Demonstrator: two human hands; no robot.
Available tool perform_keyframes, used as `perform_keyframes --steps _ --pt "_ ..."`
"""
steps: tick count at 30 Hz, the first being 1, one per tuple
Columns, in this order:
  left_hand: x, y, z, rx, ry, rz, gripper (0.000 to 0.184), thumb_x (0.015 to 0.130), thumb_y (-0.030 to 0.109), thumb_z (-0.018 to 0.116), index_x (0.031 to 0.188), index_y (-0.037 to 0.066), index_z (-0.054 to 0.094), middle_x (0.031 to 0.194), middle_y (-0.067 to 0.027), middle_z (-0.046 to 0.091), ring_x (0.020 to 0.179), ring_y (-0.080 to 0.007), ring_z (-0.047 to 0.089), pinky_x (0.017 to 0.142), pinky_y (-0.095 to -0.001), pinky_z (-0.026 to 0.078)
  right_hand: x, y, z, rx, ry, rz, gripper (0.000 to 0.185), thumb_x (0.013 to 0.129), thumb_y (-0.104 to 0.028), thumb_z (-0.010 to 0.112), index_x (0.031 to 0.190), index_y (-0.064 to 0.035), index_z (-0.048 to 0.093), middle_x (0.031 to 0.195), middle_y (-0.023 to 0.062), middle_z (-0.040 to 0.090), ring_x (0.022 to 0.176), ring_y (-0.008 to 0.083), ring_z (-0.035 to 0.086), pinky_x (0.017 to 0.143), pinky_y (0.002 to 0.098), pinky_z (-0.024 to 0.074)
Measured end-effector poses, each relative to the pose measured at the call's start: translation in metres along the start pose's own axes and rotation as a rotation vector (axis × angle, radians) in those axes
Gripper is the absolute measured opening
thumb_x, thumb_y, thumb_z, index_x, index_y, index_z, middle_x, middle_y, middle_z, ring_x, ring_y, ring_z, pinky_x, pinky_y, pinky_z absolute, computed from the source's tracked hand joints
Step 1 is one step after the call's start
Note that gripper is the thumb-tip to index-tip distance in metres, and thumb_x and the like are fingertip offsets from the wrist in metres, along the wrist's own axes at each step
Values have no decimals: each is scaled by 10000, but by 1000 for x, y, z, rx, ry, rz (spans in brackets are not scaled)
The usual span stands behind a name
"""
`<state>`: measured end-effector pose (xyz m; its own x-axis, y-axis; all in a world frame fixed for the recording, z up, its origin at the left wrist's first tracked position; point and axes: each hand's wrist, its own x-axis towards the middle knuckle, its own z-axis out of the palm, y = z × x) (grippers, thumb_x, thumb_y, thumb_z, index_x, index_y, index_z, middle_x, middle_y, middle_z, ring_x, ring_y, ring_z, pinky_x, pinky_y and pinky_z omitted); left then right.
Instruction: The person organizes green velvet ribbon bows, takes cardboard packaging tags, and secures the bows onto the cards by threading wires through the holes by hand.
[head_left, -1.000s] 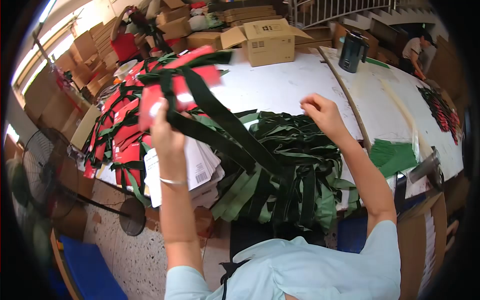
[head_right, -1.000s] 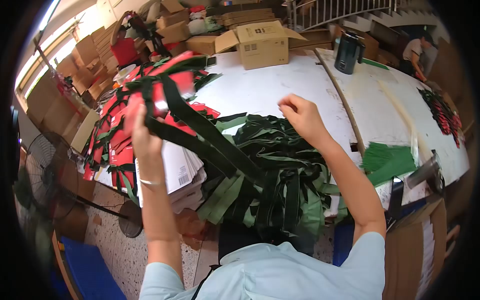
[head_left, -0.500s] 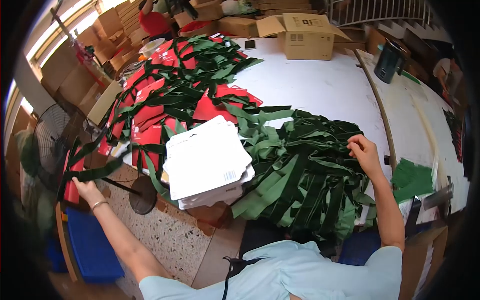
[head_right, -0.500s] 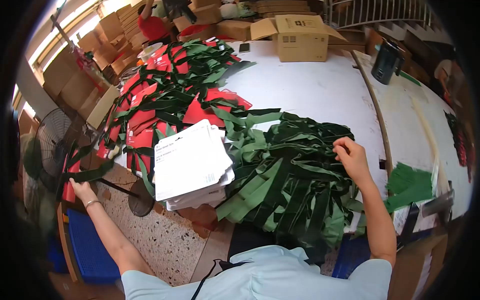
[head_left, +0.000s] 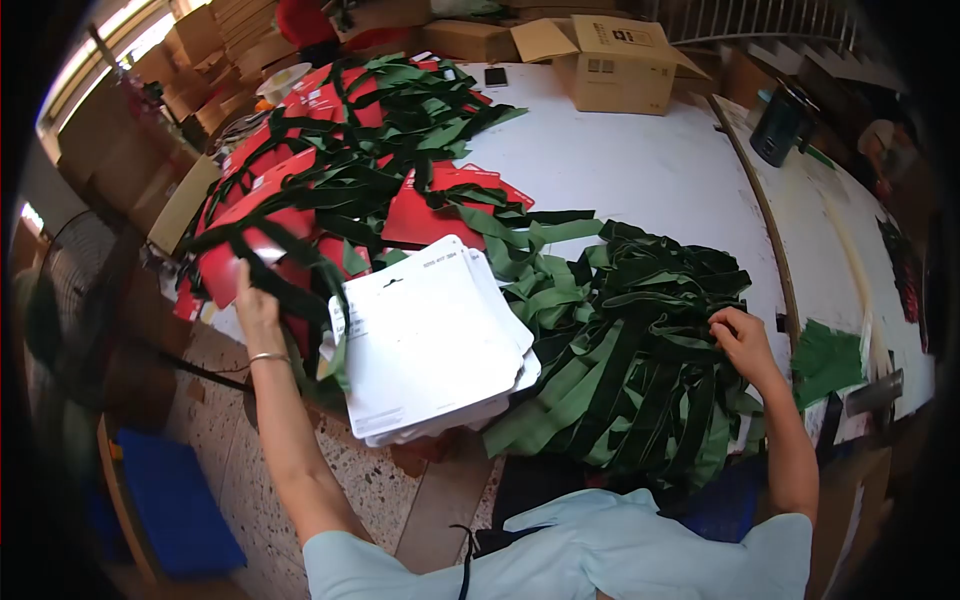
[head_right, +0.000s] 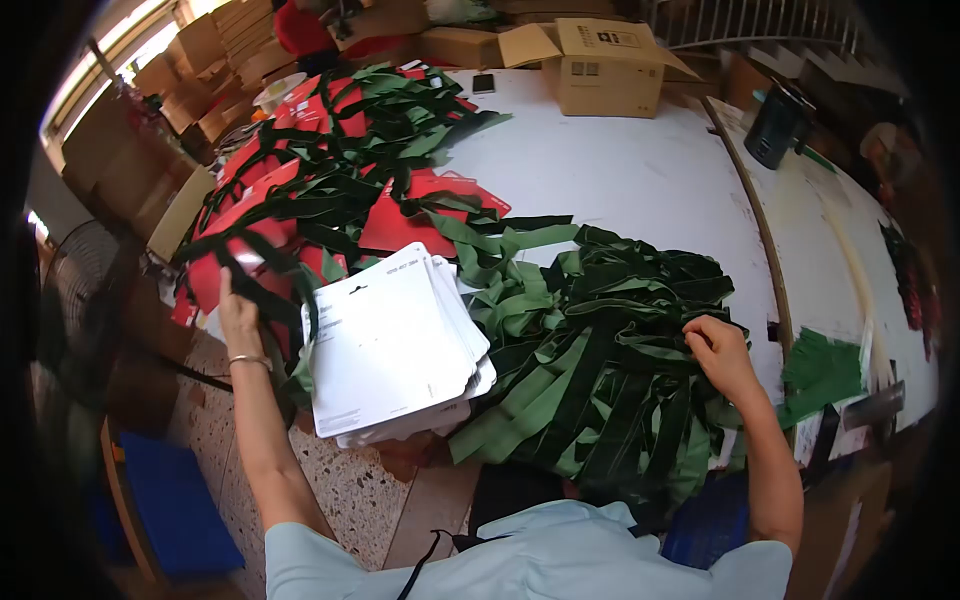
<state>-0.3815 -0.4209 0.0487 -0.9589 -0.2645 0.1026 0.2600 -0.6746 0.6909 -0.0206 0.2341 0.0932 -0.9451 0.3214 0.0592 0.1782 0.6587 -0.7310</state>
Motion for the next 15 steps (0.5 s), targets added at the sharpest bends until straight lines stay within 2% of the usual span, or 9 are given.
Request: perform_keyframes --steps 4,5,6,8,10,11,12,14,15 --pt "21 -71 35 190 -199 -290 222 865 164 670 1021 18 608 911 -57 646 798 -176 616 722 -318 516 -11 6 -4 -21 45 50 116 851 -70 562 904 24 605 732 74 609 631 132 567 571 264 441" --pt "18 -93 47 252 -158 -245 233 855 146 680 1034 25 593 893 -54 644 799 -177 620 715 -302 517 -13 7 -4 -18 50 55 116 850 -70 564 905 23 606 733 75 610 632 136 566 571 267 440" --pt "22 -110 47 281 -144 -332 238 852 142 683 1039 34 582 875 -60 643 755 -182 626 687 -299 530 -15 8 -3 -20 57 67 116 850 -70 564 905 23 606 733 75 610 632 136 566 571 267 440" --pt "28 -128 38 475 -166 -538 232 863 245 677 948 46 594 832 -68 645 651 -191 626 550 -329 546 -17 10 -2 -43 70 53 112 852 -67 561 903 22 606 736 76 608 627 139 562 564 271 436" --pt "18 -141 48 501 -113 -568 303 859 343 669 890 49 603 719 -55 630 554 -193 603 504 -344 545 -18 10 0 -57 78 66 110 853 -65 559 901 24 604 735 77 606 627 140 561 566 270 435" --pt "8 -140 54 634 -121 -585 384 843 437 659 801 62 585 589 -28 562 441 -170 540 457 -324 524 -17 10 0 -70 83 69 108 854 -62 557 900 25 603 735 78 604 627 142 560 568 269 435" --pt "4 -133 60 636 -120 -591 384 843 437 659 801 62 585 589 -28 562 441 -170 540 457 -324 524 -17 9 0 -71 80 74 108 854 -62 557 900 25 603 735 78 604 627 142 560 568 269 435" --pt "-2 -126 64 843 -188 -586 477 829 536 624 716 79 543 526 -3 490 396 -138 491 421 -283 486 -16 4 1 -40 112 133 99 856 -55 559 896 24 602 743 79 605 638 135 559 575 266 435" --pt "18 -127 41 901 -233 -645 506 828 569 602 679 94 508 523 -2 461 404 -117 478 413 -260 462 -16 5 3 -40 108 138 99 856 -55 559 896 24 602 743 79 605 638 135 559 575 266 435"
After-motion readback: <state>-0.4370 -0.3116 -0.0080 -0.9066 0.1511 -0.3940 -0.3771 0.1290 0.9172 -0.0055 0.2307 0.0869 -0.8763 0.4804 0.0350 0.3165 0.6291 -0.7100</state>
